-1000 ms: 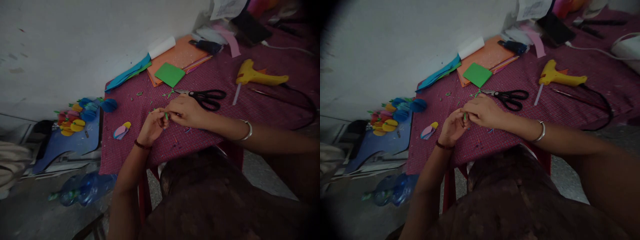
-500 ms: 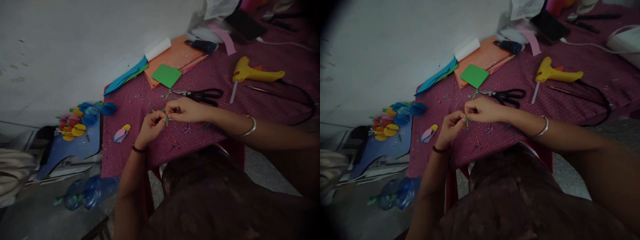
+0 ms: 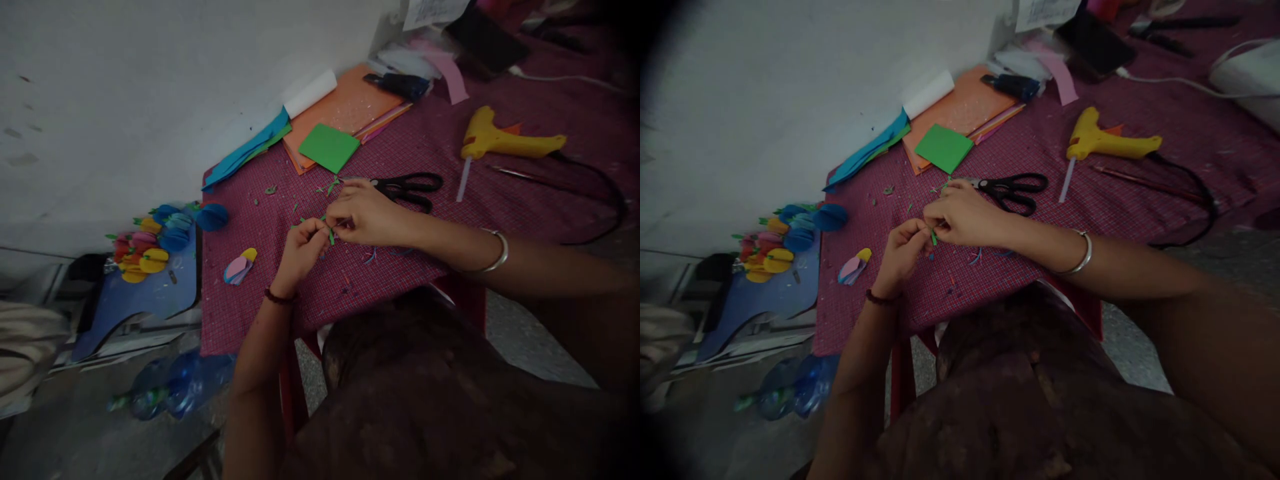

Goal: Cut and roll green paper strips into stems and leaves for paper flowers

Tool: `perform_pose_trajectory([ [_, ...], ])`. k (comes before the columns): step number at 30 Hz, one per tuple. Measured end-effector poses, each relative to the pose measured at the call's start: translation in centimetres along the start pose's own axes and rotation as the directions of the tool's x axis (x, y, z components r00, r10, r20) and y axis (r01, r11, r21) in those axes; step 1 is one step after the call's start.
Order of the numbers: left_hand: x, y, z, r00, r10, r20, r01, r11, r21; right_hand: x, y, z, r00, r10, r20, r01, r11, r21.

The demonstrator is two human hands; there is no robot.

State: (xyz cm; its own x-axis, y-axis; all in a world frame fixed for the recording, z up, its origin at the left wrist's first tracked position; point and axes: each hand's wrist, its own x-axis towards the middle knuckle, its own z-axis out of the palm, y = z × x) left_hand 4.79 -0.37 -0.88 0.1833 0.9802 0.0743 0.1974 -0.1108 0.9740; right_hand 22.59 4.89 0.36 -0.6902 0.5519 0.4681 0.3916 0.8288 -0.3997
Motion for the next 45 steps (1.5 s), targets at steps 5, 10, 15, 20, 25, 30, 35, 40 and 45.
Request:
perform_pose_trajectory([
  [5, 0.3, -0.4, 0.2, 0.988, -0.151, 0.014, 0.151, 0.970, -0.188, -0.2, -0.6, 0.5, 0.997, -0.071, -0.023, 0.064, 0.969, -0.237],
  [10, 0.4, -0.5, 0.0, 0.962, -0.265, 0.063, 0.272, 0.927, -0.257, -0.4, -0.6, 0.9, 0.991, -0.134, -0.018, 0.118, 0.922, -0.368],
  [15, 0.5, -0.9, -0.1, 0.943, -0.305, 0.133, 0.333, 0.873, -0.357, -0.4, -1.4, 0.4, 0.990, -0.136, 0.045, 0.142, 0.901, -0.409],
  [20, 0.6, -1.1, -0.2, 0.956, -0.283, 0.083, 0.294, 0.930, -0.222, -0.3, -1.6, -0.1, 0.991, -0.100, 0.086, 0.123, 0.940, -0.318],
  [25, 0.4, -0.5, -0.3, 0.995, 0.093, -0.018, -0.081, 0.931, 0.356, 0.1, 0.4, -0.5, 0.969, 0.115, 0.220, -0.145, 0.982, 0.125],
  [30, 0.2, -0.1, -0.2, 0.949, 0.312, 0.033, -0.277, 0.784, 0.555, 0.4, 0.8, 0.2, 0.939, 0.196, 0.283, -0.290, 0.893, 0.344],
  [35, 0.2, 0.0, -0.4, 0.957, 0.290, 0.025, -0.268, 0.844, 0.464, 0.4, 0.2, 0.7, 0.950, 0.228, 0.215, -0.304, 0.841, 0.448],
  [40, 0.2, 0.2, -0.5, 0.974, 0.224, 0.025, -0.219, 0.919, 0.327, 0.4, 0.4, 1.0, 0.965, 0.200, 0.171, -0.261, 0.804, 0.534],
  [45, 0.2, -0.1, -0.4, 0.999, -0.017, 0.031, 0.020, 0.994, -0.111, 0.3, 0.0, 1.0, 0.989, 0.135, 0.059, -0.146, 0.842, 0.519],
])
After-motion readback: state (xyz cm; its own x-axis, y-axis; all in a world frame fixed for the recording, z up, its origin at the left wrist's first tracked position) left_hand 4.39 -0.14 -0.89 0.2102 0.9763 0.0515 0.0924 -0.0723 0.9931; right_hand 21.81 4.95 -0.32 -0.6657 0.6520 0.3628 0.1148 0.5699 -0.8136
